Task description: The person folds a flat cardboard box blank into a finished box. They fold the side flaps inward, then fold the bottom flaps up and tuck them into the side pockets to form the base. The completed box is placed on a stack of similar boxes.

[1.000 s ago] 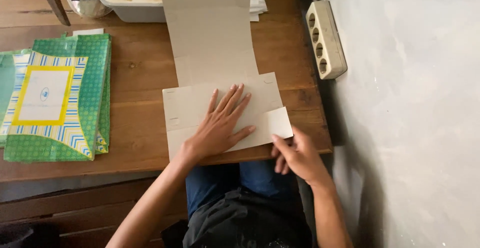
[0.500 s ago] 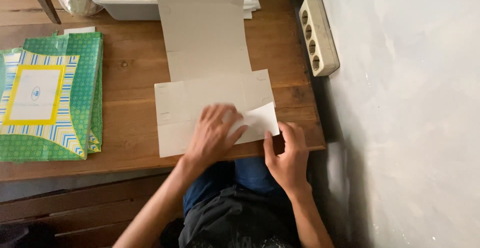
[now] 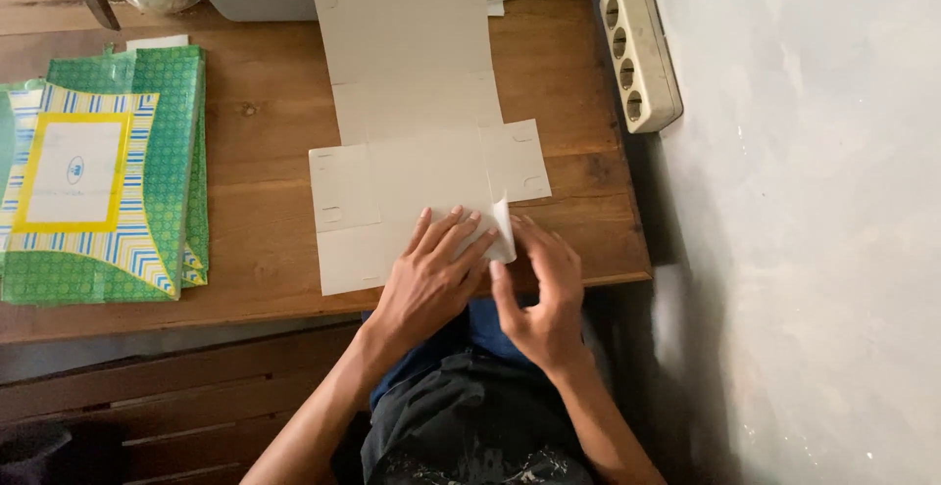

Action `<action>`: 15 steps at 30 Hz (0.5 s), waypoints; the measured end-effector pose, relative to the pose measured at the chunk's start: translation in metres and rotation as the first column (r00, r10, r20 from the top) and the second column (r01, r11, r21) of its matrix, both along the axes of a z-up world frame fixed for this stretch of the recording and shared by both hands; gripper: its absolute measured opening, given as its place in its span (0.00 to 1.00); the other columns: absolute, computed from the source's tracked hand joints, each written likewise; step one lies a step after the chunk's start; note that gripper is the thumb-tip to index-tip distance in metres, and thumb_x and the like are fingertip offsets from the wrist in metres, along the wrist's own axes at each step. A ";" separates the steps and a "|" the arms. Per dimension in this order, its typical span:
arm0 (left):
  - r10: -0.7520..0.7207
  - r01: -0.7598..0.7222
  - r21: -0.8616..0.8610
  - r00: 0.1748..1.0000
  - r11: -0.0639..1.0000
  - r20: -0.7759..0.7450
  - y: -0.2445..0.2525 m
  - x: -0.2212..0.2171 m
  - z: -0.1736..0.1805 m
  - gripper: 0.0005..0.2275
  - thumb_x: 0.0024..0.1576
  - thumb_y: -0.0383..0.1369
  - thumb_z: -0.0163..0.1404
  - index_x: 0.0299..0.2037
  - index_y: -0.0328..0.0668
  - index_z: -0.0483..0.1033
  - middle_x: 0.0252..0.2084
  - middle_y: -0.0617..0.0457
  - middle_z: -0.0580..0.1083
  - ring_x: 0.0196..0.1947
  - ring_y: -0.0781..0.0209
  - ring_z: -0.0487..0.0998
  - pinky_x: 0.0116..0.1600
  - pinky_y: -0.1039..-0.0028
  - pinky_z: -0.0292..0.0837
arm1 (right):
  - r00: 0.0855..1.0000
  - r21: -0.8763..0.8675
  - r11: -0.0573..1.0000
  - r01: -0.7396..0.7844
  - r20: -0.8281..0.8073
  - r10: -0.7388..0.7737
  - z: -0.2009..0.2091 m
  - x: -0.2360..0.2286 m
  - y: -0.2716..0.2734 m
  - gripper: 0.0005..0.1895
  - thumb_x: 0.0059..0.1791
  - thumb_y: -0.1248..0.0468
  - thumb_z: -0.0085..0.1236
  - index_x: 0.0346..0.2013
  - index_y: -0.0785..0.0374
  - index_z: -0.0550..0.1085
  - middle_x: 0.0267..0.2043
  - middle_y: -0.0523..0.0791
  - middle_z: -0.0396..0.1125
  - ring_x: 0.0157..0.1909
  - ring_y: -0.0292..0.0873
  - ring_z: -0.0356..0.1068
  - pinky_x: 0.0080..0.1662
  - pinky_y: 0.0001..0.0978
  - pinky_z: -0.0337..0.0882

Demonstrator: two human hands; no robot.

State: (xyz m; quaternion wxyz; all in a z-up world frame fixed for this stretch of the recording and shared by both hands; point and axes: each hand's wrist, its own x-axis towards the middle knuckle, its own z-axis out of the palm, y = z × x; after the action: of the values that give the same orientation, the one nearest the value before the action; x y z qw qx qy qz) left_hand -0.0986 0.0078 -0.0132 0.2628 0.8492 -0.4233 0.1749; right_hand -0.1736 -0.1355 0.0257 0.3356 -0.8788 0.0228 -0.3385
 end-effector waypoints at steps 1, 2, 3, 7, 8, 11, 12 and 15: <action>0.003 -0.003 0.013 1.000 1.000 -0.002 0.000 0.000 -0.002 0.13 0.61 0.37 0.52 0.55 0.49 0.79 0.54 0.48 0.76 0.61 0.45 0.74 0.70 0.49 0.58 | 0.999 0.036 0.999 -0.041 -0.009 0.041 -0.001 -0.001 0.004 0.19 0.48 0.62 0.61 0.53 0.64 0.75 0.53 0.51 0.72 0.58 0.56 0.71 0.60 0.46 0.63; 0.007 -0.007 0.025 1.000 1.000 -0.003 0.000 0.000 -0.003 0.13 0.60 0.37 0.53 0.54 0.50 0.79 0.54 0.49 0.76 0.61 0.46 0.74 0.70 0.50 0.59 | 0.996 0.070 0.994 -0.082 -0.015 0.083 -0.001 -0.001 0.007 0.21 0.49 0.61 0.60 0.55 0.66 0.74 0.56 0.53 0.71 0.61 0.59 0.69 0.62 0.52 0.62; 0.008 -0.008 0.023 1.000 1.000 -0.002 0.002 0.002 -0.004 0.13 0.60 0.37 0.53 0.54 0.50 0.79 0.54 0.49 0.76 0.61 0.46 0.74 0.70 0.50 0.59 | 0.996 0.067 0.994 -0.083 -0.014 0.084 -0.001 -0.001 0.009 0.21 0.49 0.61 0.60 0.55 0.66 0.74 0.56 0.53 0.71 0.61 0.59 0.69 0.62 0.52 0.62; -0.080 0.080 0.007 0.995 0.997 -0.052 0.007 0.006 -0.012 0.13 0.50 0.31 0.55 0.45 0.40 0.80 0.52 0.44 0.75 0.62 0.42 0.71 0.72 0.48 0.55 | 0.987 0.036 0.987 -0.157 -0.033 0.158 -0.005 -0.003 0.014 0.22 0.50 0.61 0.58 0.58 0.65 0.74 0.61 0.53 0.68 0.65 0.59 0.65 0.65 0.56 0.56; -0.107 0.106 -0.014 0.991 0.994 -0.077 0.008 0.007 -0.014 0.14 0.45 0.28 0.56 0.43 0.38 0.80 0.52 0.43 0.75 0.62 0.41 0.71 0.72 0.47 0.54 | 0.982 0.030 0.983 -0.180 -0.046 0.181 -0.006 -0.003 0.015 0.23 0.50 0.62 0.59 0.59 0.64 0.73 0.62 0.53 0.67 0.66 0.59 0.64 0.66 0.58 0.55; -0.259 0.181 -0.260 0.915 0.948 -0.310 0.013 0.013 0.009 0.21 0.41 0.21 0.55 0.48 0.26 0.76 0.54 0.33 0.72 0.62 0.28 0.68 0.72 0.42 0.49 | 0.981 0.008 0.983 -0.184 -0.067 0.184 -0.013 -0.004 0.020 0.20 0.55 0.60 0.52 0.60 0.62 0.74 0.65 0.50 0.65 0.69 0.55 0.61 0.69 0.58 0.50; -0.257 0.177 -0.262 0.915 0.949 -0.311 0.019 0.017 0.006 0.21 0.41 0.21 0.55 0.48 0.26 0.76 0.54 0.33 0.72 0.62 0.28 0.68 0.72 0.42 0.49 | 0.980 0.007 0.982 -0.187 -0.069 0.187 -0.014 -0.004 0.020 0.20 0.55 0.60 0.52 0.60 0.62 0.74 0.65 0.50 0.65 0.69 0.55 0.61 0.69 0.58 0.50; -0.345 0.082 -0.528 0.838 0.845 -0.423 0.030 0.025 0.011 0.26 0.44 0.19 0.49 0.58 0.28 0.73 0.60 0.32 0.71 0.66 0.30 0.66 0.71 0.42 0.52 | 0.978 0.017 0.981 -0.195 -0.068 0.196 -0.015 -0.002 0.018 0.18 0.58 0.61 0.42 0.59 0.62 0.74 0.66 0.48 0.63 0.70 0.54 0.60 0.70 0.56 0.48</action>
State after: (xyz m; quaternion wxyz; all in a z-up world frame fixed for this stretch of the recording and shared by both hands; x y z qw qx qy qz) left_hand -0.0738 0.0373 -0.0017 0.5882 0.7154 -0.3768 0.0173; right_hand -0.1755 -0.1171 0.0109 0.3706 -0.8863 -0.0505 -0.2732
